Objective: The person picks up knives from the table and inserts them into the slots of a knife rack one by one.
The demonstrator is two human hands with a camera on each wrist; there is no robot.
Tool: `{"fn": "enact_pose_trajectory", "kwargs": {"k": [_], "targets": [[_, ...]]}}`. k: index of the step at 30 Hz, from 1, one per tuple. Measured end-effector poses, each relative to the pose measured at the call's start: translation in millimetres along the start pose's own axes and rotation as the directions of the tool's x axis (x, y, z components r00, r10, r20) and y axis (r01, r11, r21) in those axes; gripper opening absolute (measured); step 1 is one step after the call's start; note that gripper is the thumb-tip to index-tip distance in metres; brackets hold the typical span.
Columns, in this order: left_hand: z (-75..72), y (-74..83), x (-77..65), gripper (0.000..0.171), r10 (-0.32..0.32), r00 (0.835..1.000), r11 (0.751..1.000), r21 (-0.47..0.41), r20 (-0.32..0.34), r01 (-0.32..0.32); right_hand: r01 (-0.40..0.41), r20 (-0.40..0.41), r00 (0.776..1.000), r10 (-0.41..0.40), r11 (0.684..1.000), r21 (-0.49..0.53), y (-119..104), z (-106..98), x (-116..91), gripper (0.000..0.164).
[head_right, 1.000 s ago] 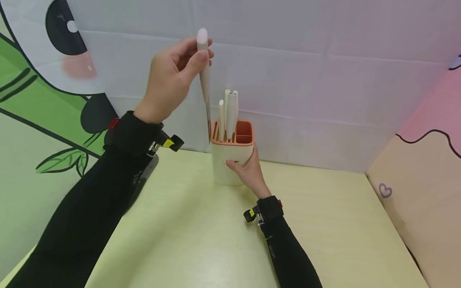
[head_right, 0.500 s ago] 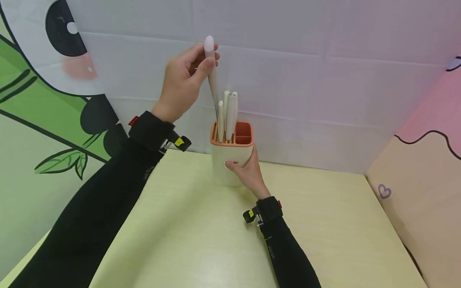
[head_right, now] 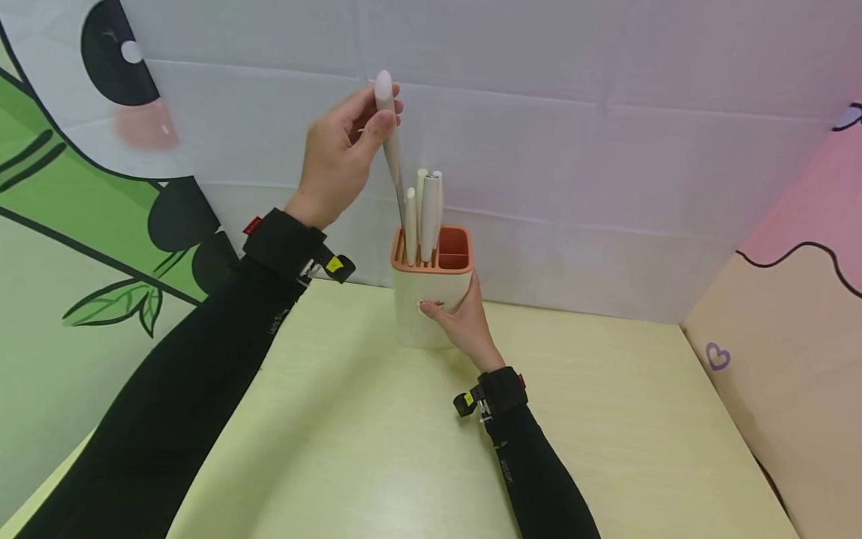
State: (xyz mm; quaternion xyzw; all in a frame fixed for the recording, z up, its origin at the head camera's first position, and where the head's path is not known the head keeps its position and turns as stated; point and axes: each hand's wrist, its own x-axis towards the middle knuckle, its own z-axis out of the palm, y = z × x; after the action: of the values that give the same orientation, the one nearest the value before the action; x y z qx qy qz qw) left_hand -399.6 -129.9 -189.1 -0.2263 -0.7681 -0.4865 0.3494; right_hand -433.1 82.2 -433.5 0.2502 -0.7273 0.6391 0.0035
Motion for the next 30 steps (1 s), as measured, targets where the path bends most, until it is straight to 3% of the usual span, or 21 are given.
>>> {"fn": "enact_pose_trajectory", "kwargs": {"k": [5,10,22,30], "targets": [[1.1,-3.6,-2.1,0.035,0.011,1.000,1.000,0.024,0.013,-0.012,-0.010,-0.005,1.000,0.010,1.000,-0.007,1,-2,0,0.102],[7.9,-17.3,-5.1,0.036,0.012,0.999,0.999,0.049,0.044,-0.014,-0.023,-0.009,1.000,0.023,1.000,-0.014,3,-3,-1,0.101],[23.2,-61.7,-27.3,0.036,-0.077,0.990,0.995,0.079,0.120,0.068,-0.020,-0.018,1.000,0.020,1.000,-0.020,1,1,-2,0.101],[27.9,-76.2,-37.8,0.043,-0.133,0.979,0.988,0.105,0.155,0.117,-0.015,-0.012,1.000,0.014,1.000,-0.017,-1,2,-2,0.102]]}}
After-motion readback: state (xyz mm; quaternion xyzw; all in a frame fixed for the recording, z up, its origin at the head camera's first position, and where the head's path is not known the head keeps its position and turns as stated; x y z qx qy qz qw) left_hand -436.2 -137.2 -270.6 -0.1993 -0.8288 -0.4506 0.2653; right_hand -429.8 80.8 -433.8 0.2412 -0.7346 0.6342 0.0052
